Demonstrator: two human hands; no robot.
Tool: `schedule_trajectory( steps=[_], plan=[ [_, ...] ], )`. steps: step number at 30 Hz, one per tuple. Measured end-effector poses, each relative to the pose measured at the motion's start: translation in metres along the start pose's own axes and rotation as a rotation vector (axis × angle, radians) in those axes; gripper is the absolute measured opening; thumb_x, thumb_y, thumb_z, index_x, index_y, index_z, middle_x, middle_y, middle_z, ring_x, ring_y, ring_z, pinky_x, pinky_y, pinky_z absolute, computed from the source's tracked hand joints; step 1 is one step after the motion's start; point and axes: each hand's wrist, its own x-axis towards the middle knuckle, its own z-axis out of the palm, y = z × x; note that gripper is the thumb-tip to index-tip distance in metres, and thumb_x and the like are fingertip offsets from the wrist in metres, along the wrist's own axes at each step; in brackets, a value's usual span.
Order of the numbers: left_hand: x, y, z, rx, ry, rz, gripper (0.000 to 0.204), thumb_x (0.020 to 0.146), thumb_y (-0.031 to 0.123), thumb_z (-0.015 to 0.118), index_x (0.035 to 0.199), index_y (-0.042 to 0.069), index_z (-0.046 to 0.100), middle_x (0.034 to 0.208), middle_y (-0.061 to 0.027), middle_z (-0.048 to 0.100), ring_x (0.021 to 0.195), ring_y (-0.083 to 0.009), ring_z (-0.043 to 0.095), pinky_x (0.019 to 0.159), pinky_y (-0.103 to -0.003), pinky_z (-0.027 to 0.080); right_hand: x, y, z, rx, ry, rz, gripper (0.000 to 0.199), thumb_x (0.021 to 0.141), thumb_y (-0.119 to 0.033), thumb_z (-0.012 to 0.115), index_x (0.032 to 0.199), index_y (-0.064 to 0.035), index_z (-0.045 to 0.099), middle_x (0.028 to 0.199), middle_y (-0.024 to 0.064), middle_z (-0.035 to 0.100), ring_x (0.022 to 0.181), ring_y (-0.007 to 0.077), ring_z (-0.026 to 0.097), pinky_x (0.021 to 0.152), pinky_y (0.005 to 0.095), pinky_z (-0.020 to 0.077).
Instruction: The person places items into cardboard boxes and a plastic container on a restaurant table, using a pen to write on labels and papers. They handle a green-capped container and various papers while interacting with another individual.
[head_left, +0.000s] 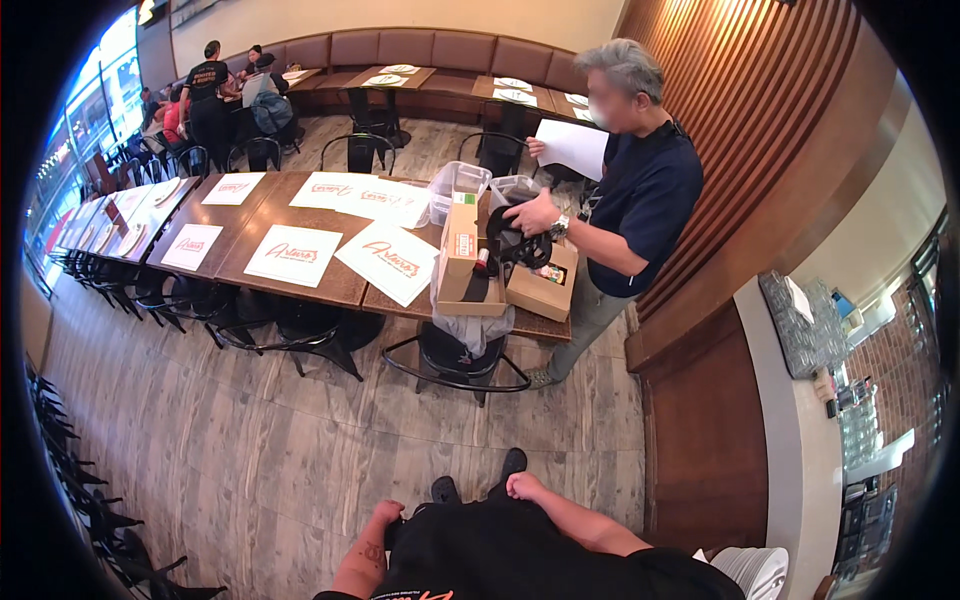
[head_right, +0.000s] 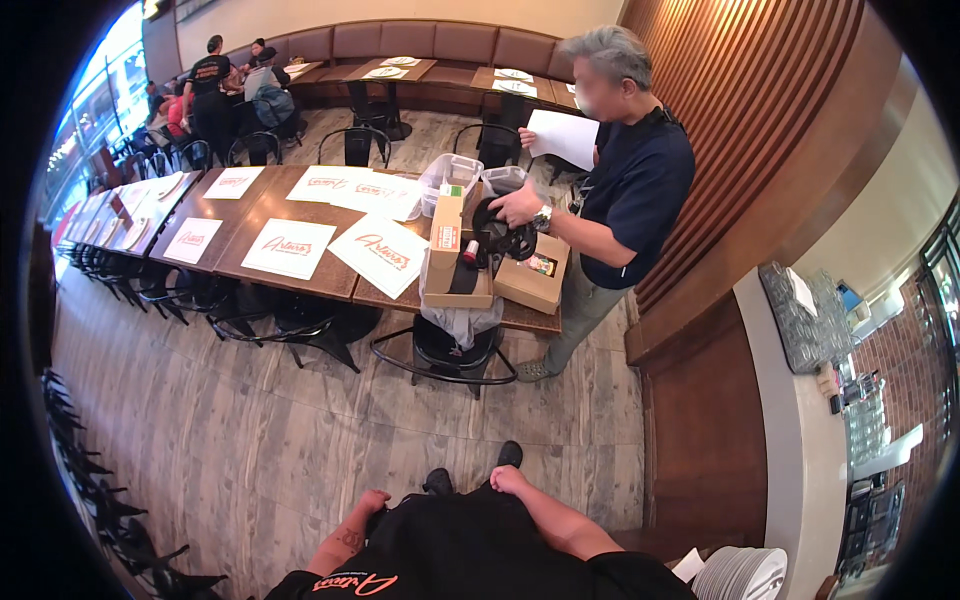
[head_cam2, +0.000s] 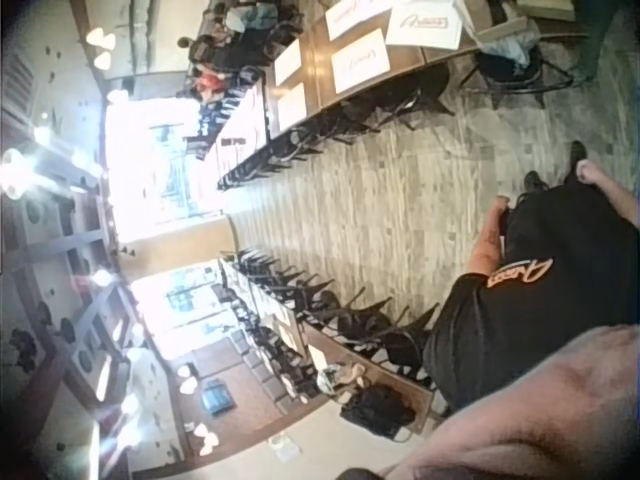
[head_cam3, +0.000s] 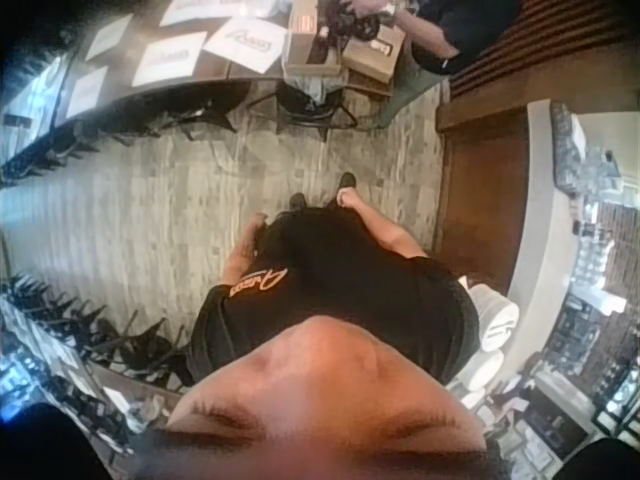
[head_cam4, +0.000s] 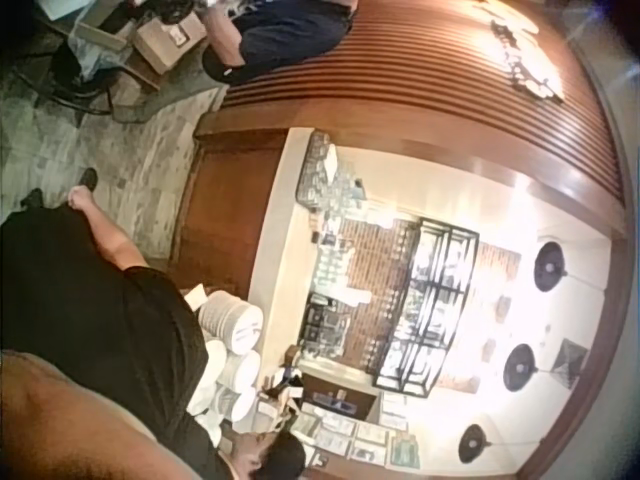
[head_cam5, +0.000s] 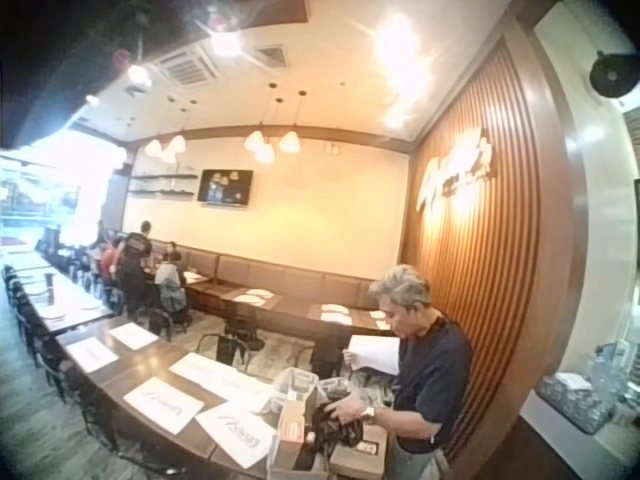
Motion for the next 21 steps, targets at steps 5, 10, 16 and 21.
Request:
schedule_trajectory(
  steps=[5, 10, 16, 21],
  plan=[
    [-0.011, 0.003, -0.004, 0.231, 0.095, 0.158, 0.031, 0.081, 0.036, 0.059, 0.101, 0.014, 0.07, 0.1, -0.0093, 0.068, 0.094, -0.0238, 0.064, 0.086, -0.033, 0.048, 0.0, -0.004, 0.001, 0.024, -0.013, 0.02, 0.022, 0.077, -0.003, 0.039, 0.071, -0.0101, 0.059, 0.069, 0.0027, 0.062, 0.058, 0.0115, 0.055, 0.048, 0.0268, 0.0415],
    [-0.018, 0.015, -0.009, 0.001, -0.001, 0.001, 0.031, 0.081, 0.035, 0.059, 0.102, 0.015, 0.069, 0.107, -0.0099, 0.065, 0.101, -0.0255, 0.061, 0.088, -0.034, 0.047, 0.001, -0.003, -0.001, 0.012, -0.01, 0.026, 0.022, 0.078, -0.004, 0.039, 0.072, -0.0108, 0.058, 0.069, 0.0028, 0.062, 0.058, 0.0115, 0.055, 0.048, 0.027, 0.0416],
    [-0.002, 0.002, -0.014, 0.557, -0.032, 0.403, 0.03, 0.077, 0.028, 0.058, 0.102, 0.015, 0.065, 0.109, -0.0101, 0.063, 0.105, -0.0301, 0.058, 0.089, -0.039, 0.047, 0.008, -0.002, -0.003, 0.042, 0.012, 0.022, 0.019, 0.075, -0.004, 0.043, 0.07, -0.0087, 0.061, 0.066, 0.004, 0.063, 0.055, 0.0131, 0.057, 0.05, 0.028, 0.0446],
    [0.0, -0.016, -0.01, 0.675, -0.083, 0.409, 0.033, 0.083, 0.03, 0.051, 0.111, 0.019, 0.063, 0.118, -0.0085, 0.059, 0.112, -0.0293, 0.054, 0.095, -0.04, 0.044, 0.0, -0.009, 0.003, 0.069, 0.006, -0.043, 0.018, 0.075, -0.005, 0.044, 0.069, -0.0076, 0.06, 0.065, 0.0043, 0.062, 0.057, 0.0139, 0.059, 0.05, 0.0288, 0.0459]
  ],
)
